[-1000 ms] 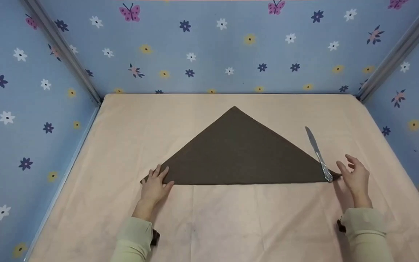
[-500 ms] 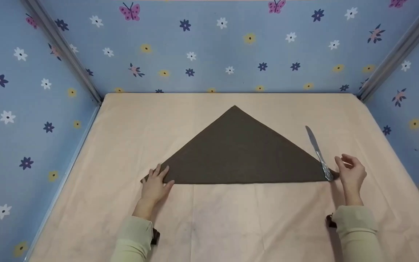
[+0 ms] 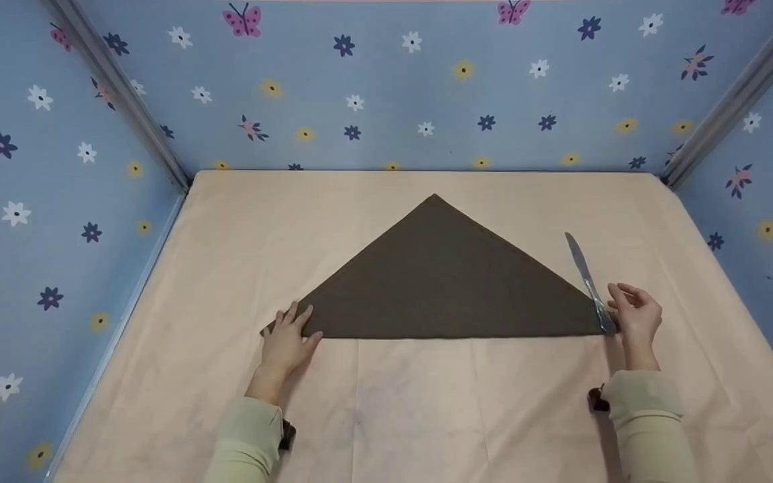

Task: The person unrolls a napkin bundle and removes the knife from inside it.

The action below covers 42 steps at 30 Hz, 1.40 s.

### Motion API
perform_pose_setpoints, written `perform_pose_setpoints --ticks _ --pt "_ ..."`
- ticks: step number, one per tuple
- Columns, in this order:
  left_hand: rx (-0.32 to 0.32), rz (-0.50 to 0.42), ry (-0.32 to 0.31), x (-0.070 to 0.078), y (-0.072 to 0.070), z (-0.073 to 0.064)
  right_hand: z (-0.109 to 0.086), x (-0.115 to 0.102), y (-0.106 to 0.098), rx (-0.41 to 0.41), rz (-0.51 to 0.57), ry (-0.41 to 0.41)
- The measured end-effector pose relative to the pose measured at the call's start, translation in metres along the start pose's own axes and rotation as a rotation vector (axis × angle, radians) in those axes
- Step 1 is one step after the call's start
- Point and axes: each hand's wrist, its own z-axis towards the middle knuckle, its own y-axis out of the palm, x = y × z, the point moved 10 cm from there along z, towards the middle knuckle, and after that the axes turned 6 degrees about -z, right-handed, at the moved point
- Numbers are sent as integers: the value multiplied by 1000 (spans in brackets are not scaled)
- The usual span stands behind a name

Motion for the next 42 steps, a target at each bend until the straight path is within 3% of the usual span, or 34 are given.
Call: perform_pose_setpoints --ticks 2,7,16,22,30,42 --pt "2 0 3 1 0 0 -14 -12 3 -25 15 40" --pt "-1 11 5 2 -1 0 -40 -35 6 -55 -69 131" --pt "-13 23 -23 0 0 2 -39 -27 8 -130 -245 235" --pt "-9 30 -12 1 -1 1 -34 -28 8 -154 -394 175" --pt "-8 27 -16 1 -1 0 -34 -33 12 -188 -498 103" --pt "5 25 1 2 -1 0 -29 -34 18 -237 -607 58"
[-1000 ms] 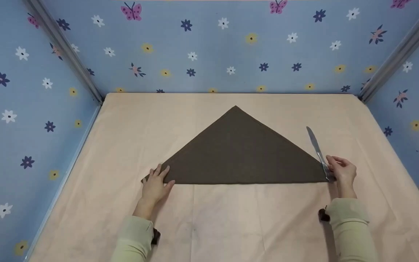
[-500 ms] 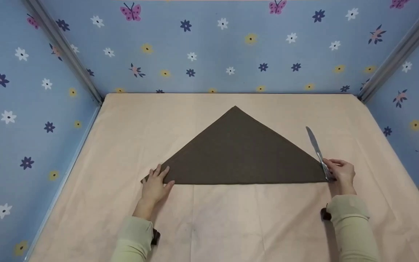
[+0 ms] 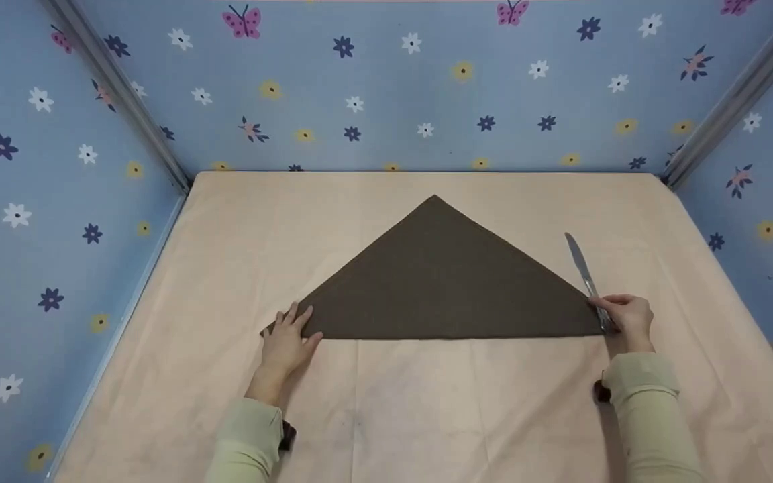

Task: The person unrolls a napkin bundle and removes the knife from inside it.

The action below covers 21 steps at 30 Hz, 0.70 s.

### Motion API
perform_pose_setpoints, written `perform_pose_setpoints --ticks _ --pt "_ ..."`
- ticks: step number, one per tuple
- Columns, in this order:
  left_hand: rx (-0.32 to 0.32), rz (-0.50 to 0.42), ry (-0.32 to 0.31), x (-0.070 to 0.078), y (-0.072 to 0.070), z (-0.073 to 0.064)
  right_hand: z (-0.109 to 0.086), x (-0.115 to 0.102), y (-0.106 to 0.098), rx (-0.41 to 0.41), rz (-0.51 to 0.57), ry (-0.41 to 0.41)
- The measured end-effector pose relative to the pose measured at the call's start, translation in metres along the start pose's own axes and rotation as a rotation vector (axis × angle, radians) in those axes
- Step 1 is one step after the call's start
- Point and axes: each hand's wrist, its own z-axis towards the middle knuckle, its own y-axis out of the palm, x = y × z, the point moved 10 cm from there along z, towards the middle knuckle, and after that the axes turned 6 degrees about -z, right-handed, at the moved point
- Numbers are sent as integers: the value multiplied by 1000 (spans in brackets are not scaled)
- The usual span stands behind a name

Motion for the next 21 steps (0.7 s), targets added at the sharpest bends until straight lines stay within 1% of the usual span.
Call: perform_pose_setpoints --ticks 9,18,21 --pt "3 -10 8 1 -1 1 4 0 1 -3 -40 14" --pt "-4 -4 -3 0 0 0 4 -5 -2 45 -142 -12" --pt "-8 -4 -4 -1 0 0 4 -5 -1 50 -163 -10"
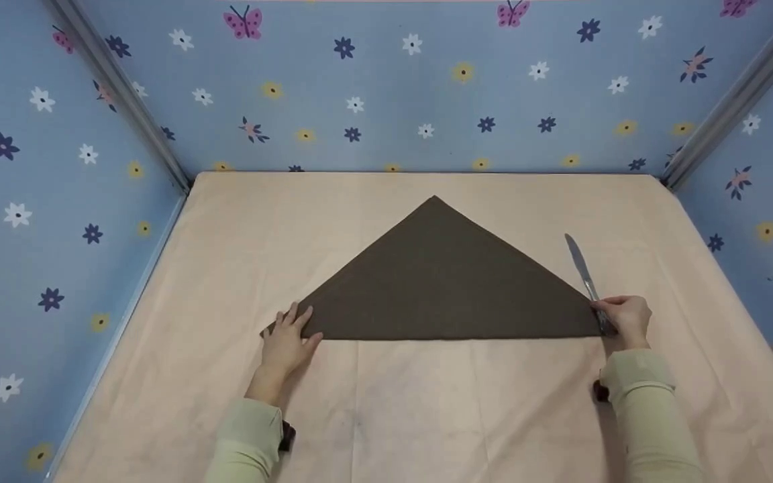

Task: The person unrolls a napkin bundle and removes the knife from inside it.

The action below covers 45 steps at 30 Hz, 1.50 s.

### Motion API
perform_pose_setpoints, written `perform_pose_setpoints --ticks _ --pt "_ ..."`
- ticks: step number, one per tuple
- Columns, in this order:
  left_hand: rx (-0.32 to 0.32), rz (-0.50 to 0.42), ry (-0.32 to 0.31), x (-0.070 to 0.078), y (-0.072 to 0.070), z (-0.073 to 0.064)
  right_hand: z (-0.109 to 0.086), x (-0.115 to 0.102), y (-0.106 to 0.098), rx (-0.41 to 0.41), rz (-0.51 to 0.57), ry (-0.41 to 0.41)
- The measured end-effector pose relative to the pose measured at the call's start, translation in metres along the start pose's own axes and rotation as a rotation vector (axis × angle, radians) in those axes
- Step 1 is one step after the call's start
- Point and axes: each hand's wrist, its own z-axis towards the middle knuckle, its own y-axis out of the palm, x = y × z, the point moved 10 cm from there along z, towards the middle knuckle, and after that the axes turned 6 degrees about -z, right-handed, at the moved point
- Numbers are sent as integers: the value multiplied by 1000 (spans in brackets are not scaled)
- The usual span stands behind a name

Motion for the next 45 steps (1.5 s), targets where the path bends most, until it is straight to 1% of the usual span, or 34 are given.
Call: perform_pose_setpoints --ticks 3,13,16,21,26,34,40,45 --pt "-5 -2 5 1 0 -1 0 1 1 1 -12 9" --pt "2 -2 3 0 -1 -2 2 3 4 -39 31 16" --pt "2 -8 -1 -2 -1 -2 3 3 3 -38 26 -7" --pt "-1 -14 -9 -3 0 -2 4 0 1 -13 8 -65" --pt "8 -17 -12 -3 0 -2 3 -1 0 -1 -8 -93" --pt "12 -13 2 -2 -1 -2 2 -4 -3 -3 6 -103" --pt "0 -10 -2 -2 1 -1 1 -4 -3 -36 31 -95" --pt "1 -9 -4 -1 1 0 1 -6 -4 -49 30 -90"
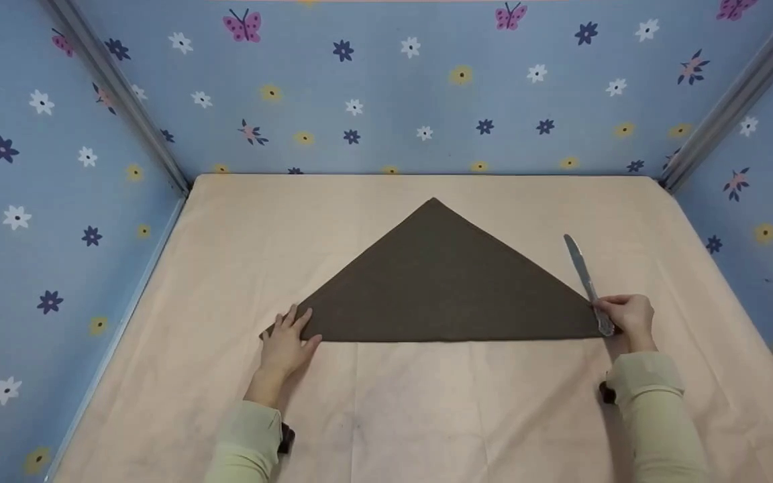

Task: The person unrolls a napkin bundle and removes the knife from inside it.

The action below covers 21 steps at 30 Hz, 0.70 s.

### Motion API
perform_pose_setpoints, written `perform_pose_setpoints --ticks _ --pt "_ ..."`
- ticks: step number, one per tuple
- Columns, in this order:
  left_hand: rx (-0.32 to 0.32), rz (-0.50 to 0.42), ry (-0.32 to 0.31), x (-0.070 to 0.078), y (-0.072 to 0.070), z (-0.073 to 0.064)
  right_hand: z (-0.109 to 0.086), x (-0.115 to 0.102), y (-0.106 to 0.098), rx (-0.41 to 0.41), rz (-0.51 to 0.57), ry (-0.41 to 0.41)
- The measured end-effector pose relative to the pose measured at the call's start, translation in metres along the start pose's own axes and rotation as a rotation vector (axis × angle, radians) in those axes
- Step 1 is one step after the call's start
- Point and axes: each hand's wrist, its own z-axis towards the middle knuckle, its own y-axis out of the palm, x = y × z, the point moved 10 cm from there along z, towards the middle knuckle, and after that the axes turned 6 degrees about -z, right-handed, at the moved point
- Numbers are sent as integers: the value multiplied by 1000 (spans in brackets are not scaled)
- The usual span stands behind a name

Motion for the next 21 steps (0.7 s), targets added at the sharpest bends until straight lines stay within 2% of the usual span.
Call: perform_pose_setpoints --ticks 10,13,18,21 --pt "5 -1 -1 2 -2 0 1 -2 2 -17 43 60" --pt "5 -3 -3 2 -2 -1 1 -3 2 -16 99 80" --pt "4 12 6 2 -2 -1 2 -4 2 10 254 114" --pt "5 24 13 3 -2 0 2 -5 4 19 300 135"
